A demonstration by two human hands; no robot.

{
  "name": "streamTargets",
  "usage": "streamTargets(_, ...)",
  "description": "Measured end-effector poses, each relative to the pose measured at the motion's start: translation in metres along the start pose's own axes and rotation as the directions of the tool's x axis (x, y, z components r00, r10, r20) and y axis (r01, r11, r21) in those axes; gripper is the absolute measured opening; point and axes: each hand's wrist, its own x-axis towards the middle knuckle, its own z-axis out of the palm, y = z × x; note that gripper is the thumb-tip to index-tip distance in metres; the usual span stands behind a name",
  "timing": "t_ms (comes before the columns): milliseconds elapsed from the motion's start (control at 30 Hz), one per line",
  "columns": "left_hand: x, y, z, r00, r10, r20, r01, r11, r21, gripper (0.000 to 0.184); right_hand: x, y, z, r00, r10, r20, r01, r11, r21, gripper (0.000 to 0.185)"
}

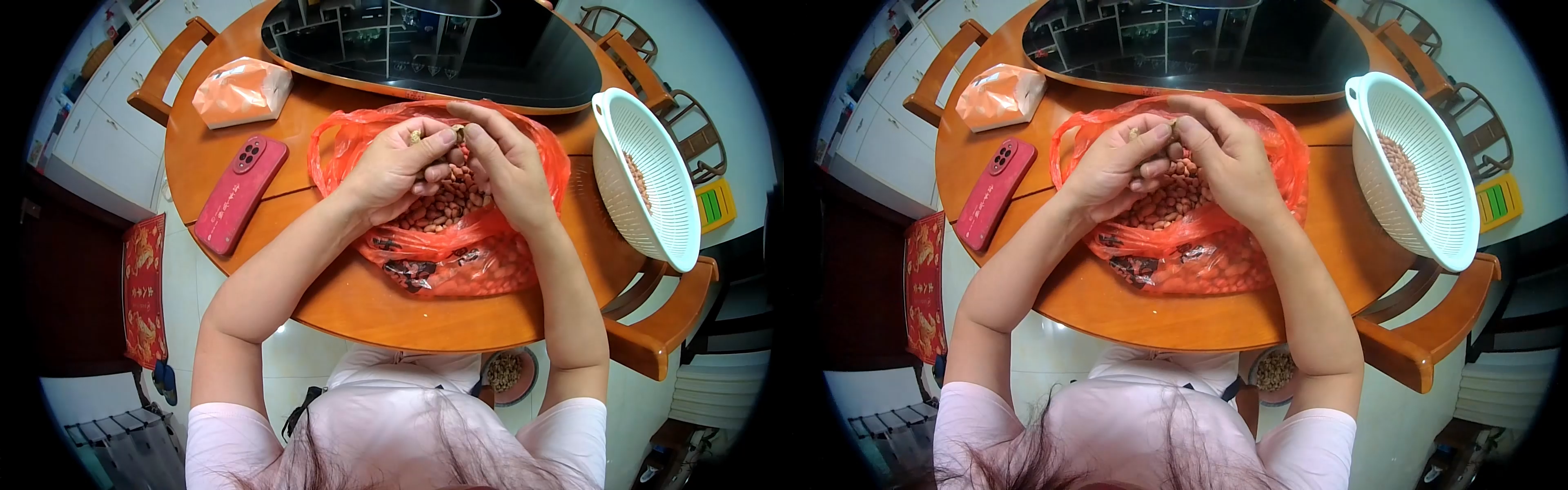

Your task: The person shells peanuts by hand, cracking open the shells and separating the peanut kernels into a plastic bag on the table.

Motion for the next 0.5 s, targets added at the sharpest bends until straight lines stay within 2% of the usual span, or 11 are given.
streamTargets(167, -0.0016, 0.0013, 0.0012, 0.994, 0.105, -0.003, -0.105, 0.992, 0.077, 0.015, 0.0012, 0.0027, 0.0056, 0.999, 0.032, 0.022, -0.035, 0.984, 0.173, 0.028)
streamTargets(300, -0.0027, 0.0037, 0.0002, 0.991, 0.130, 0.017, -0.131, 0.989, 0.073, 0.014, 0.0011, 0.0060, 0.0027, 0.997, -0.041, 0.061, 0.035, 0.995, 0.095, 0.026)
streamTargets(500, -0.0032, 0.0052, -0.0022, 0.989, 0.117, 0.091, -0.114, 0.993, -0.034, 0.009, 0.0015, 0.0087, 0.0059, 0.983, -0.178, 0.048, 0.176, 0.983, 0.047, 0.025)
